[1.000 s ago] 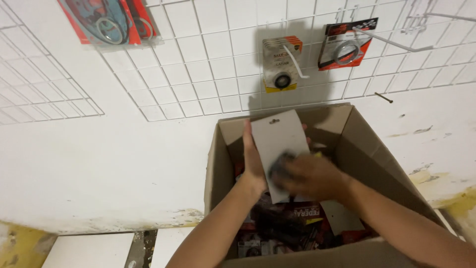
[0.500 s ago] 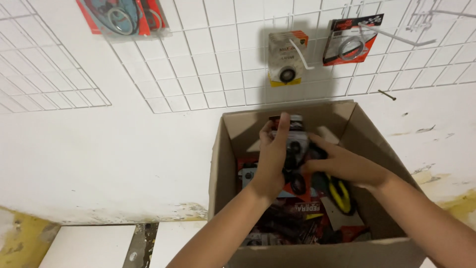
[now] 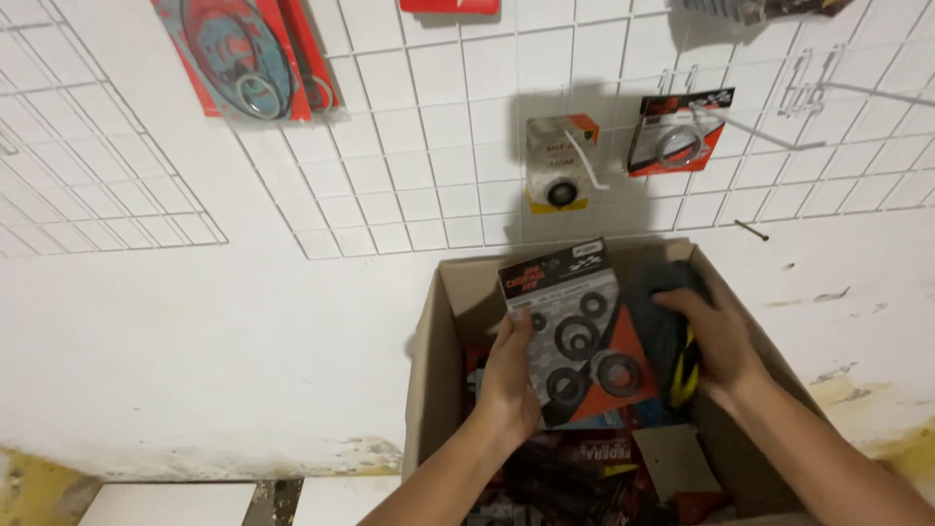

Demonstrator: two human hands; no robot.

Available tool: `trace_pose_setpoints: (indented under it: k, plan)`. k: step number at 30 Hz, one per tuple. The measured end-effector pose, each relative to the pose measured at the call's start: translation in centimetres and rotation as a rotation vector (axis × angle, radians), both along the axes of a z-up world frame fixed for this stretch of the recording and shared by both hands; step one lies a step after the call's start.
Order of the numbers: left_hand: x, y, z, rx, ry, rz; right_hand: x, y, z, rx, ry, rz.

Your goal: The person wipes the surface of several packaged items, including a red box and a black package, using a cloth. They then hang the cleaned packages on a wall-mounted wire grid display.

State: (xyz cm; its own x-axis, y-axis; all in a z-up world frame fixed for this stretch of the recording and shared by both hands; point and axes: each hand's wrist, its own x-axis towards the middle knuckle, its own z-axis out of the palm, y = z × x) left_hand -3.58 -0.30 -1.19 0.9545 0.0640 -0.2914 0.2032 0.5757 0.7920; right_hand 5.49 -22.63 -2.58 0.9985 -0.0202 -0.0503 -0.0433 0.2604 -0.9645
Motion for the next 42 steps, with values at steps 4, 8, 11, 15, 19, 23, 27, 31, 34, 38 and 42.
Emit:
trace_pose_setpoints:
  k: [4,8,11,15,19,23,27,31,34,38,42]
  plan:
    - [0.1,-0.4,0.8,0.037,-0.051,0.021,-1.5,0.4,-1.0,-0.384,-0.68,-0.209]
    - [-0.1,-0.6,-0.4,0.093,0.007,-0.026,-4.9,3.4,-1.3,-1.114,-1.471,-0.016]
    - [0.1,-0.6,-1.1,0.08,-0.13,-0.045,-2.9,3.3,-1.8,-1.329,-1.74,0.126]
    - [-0.2,-1.1,-0.4,0.154,-0.032,-0.128,-1.0,2.7,0.1,-1.41,-1.347,-0.484]
    - [0.6,-1.3,-2.9,0.226,-0.127,-0.107,-2.1,3.4,-1.3,-1.224,-1.498,-0.203]
    - [-0.1,-1.1,-2.4,0.264,-0.261,-0.083,-4.6,4.9,2.3,-1.074,-1.156,0.078]
    - [0.2,-1.3,-2.3,0.401,-0.174,-0.106,-1.0,3.0,-2.1,-1.137,-1.23,-0.209]
    - [0.4,-1.4,-2.9,0.074,-0.273,-0.129,-3.3,4.5,-1.2,-1.34,-1.698,-0.043]
    - [0.6,-0.8,-2.3,0.402,-0.209,-0.018,-1.5,4.1,-1.3,-1.249,-1.507,-0.265]
    - [0.1,-0.3,0.1,0.165,-0.267,0.054,-2.3,3.8,-1.6,-1.178,-1.354,-0.088]
    - [-0.7,0.2,2.4,0.095,-0.227,0.089,-4.6,4.4,-2.8,-1.314,-1.704,0.383]
